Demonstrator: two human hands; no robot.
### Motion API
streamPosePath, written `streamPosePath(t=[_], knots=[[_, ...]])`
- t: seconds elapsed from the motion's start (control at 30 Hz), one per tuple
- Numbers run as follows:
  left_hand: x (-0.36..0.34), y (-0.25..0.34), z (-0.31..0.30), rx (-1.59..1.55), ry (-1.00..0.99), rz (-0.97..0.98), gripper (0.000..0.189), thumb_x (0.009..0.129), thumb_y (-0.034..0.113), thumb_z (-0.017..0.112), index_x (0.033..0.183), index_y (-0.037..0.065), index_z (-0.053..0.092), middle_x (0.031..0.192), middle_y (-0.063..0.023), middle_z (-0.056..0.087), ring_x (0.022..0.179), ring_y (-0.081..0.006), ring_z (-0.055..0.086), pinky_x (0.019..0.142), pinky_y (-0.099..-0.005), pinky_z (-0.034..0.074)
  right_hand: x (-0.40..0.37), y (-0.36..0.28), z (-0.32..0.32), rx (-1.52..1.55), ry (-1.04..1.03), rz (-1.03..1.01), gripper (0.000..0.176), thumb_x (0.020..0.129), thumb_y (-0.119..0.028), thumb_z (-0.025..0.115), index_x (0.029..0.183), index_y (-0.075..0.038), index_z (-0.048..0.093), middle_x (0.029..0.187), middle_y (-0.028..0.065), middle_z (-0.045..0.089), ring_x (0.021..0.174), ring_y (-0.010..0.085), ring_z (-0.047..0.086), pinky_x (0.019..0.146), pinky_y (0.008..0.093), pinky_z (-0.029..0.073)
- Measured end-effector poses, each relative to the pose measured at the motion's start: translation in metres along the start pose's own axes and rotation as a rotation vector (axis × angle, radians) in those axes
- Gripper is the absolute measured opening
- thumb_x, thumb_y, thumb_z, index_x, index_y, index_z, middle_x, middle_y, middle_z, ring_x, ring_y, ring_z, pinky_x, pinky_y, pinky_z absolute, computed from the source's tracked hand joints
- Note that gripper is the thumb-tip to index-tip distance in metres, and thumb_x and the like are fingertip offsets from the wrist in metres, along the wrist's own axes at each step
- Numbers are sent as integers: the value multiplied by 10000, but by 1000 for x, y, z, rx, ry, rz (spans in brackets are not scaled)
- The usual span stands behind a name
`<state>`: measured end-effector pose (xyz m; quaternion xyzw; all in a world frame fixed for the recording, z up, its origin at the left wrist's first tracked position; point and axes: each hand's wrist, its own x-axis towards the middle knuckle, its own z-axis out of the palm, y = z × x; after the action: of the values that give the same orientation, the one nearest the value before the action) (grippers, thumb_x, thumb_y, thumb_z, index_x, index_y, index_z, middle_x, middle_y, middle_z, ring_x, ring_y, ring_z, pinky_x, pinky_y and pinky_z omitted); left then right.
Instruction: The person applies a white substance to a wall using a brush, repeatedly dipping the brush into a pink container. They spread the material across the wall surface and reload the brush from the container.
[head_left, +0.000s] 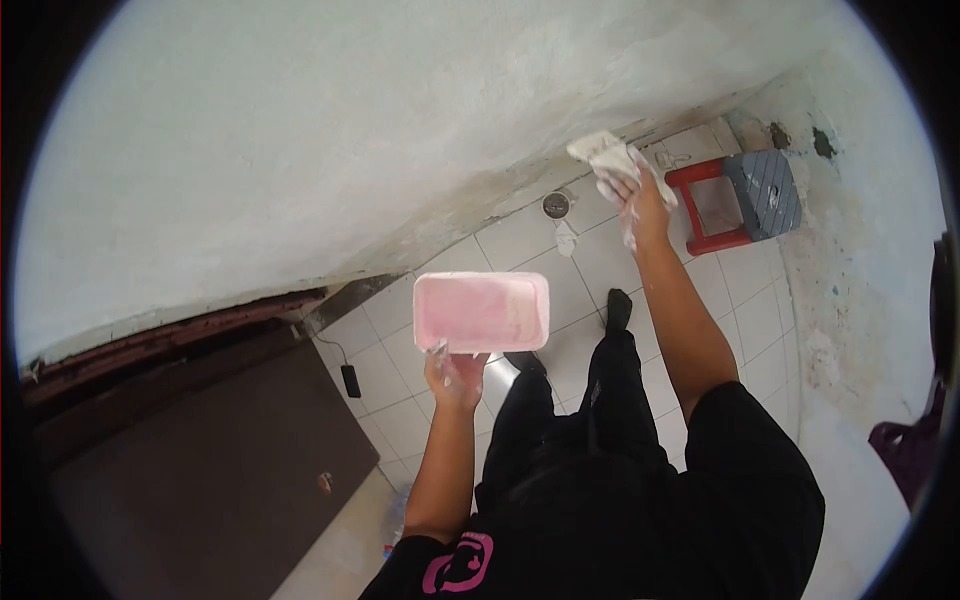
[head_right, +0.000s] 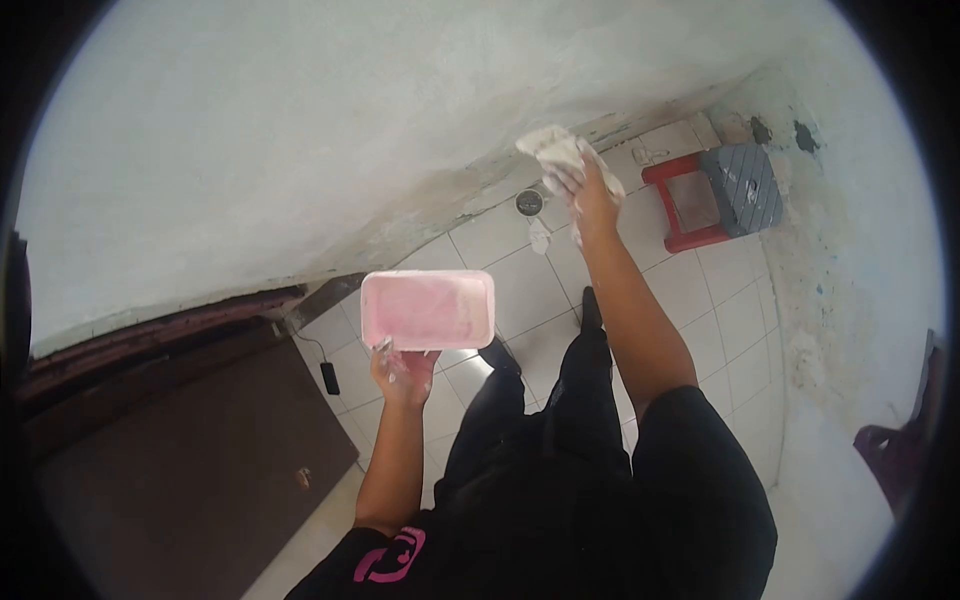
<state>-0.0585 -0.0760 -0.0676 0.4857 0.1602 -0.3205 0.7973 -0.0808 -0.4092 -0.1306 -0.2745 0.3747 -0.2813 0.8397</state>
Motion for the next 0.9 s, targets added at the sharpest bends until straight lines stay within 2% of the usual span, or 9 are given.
streamPosePath(t=[0.1, 0.2, 0.33, 0.43, 0.5, 0.63, 0.7, 0.8, 0.9], knots=[[3, 11, -25, -19, 4, 19, 570, 836, 398, 481, 1320, 105, 410, 1288, -119, 500, 1177, -301, 506, 968, -513, 428, 32, 0, 45, 257, 74, -69, 450, 920, -180, 525, 1296, 20, 381, 1115, 241, 559, 1032, 333, 598, 901, 395, 510], [5, 19, -46, 78, 65, -21, 567, 844, 411, 471, 1317, 102, 415, 1290, -114, 500, 1179, -302, 506, 979, -521, 421, 32, -24, 94, 131, 144, -137, 422, 925, -171, 489, 1291, 8, 379, 1153, 252, 528, 1098, 349, 556, 916, 403, 501], [10, 22, -46, 52, 46, -21, 563, 856, 426, 448, 1309, 93, 422, 1283, -114, 507, 1171, -303, 513, 966, -510, 435, 21, -14, 54, 228, 22, -290, 464, 930, -274, 392, 1321, -25, 373, 1194, 246, 507, 1159, 343, 503, 994, 427, 415], [15, 13, -51, 17, 46, -28, 562, 862, 430, 436, 1308, 88, 422, 1277, -116, 511, 1167, -303, 516, 956, -503, 444, 21, -13, 47, 422, -42, -373, 510, 903, -232, 420, 1352, -1, 352, 1234, 255, 501, 1199, 342, 480, 1031, 399, 400], [19, 11, -54, 13, 45, -41, 562, 864, 430, 433, 1308, 85, 422, 1275, -118, 513, 1166, -304, 517, 951, -500, 448, 34, 8, 50, 451, -83, -366, 480, 911, -226, 414, 1338, -8, 379, 1215, 249, 512, 1170, 330, 501, 1012, 388, 419], [30, -3, -51, 8, 5, -53, 562, 864, 419, 445, 1311, 79, 418, 1275, -126, 511, 1163, -305, 519, 947, -500, 449, 58, 66, 27, 360, 97, -235, 412, 925, -218, 436, 1292, -31, 440, 1140, 205, 557, 1062, 296, 566, 960, 393, 466], [32, -13, -47, -3, 1, -69, 561, 862, 413, 451, 1310, 77, 418, 1274, -129, 511, 1162, -304, 520, 945, -499, 450, 54, 84, 17, 185, 136, -150, 398, 924, -164, 465, 1261, 41, 412, 1116, 212, 537, 1075, 298, 556, 902, 400, 512], [37, -21, -37, 5, 11, -61, 553, 861, 400, 458, 1306, 74, 421, 1271, -131, 512, 1154, -305, 526, 938, -496, 456, 52, 90, 12, 204, 178, -47, 391, 920, -130, 471, 1245, 74, 398, 1127, 222, 536, 1082, 306, 557, 880, 401, 527], [36, -19, -32, -15, -19, -58, 550, 858, 389, 461, 1304, 69, 422, 1270, -133, 511, 1153, -309, 526, 937, -499, 457, 47, 63, 43, 337, 150, -130, 414, 923, -162, 465, 1266, 56, 386, 1156, 238, 524, 1083, 326, 553, 906, 407, 509]])
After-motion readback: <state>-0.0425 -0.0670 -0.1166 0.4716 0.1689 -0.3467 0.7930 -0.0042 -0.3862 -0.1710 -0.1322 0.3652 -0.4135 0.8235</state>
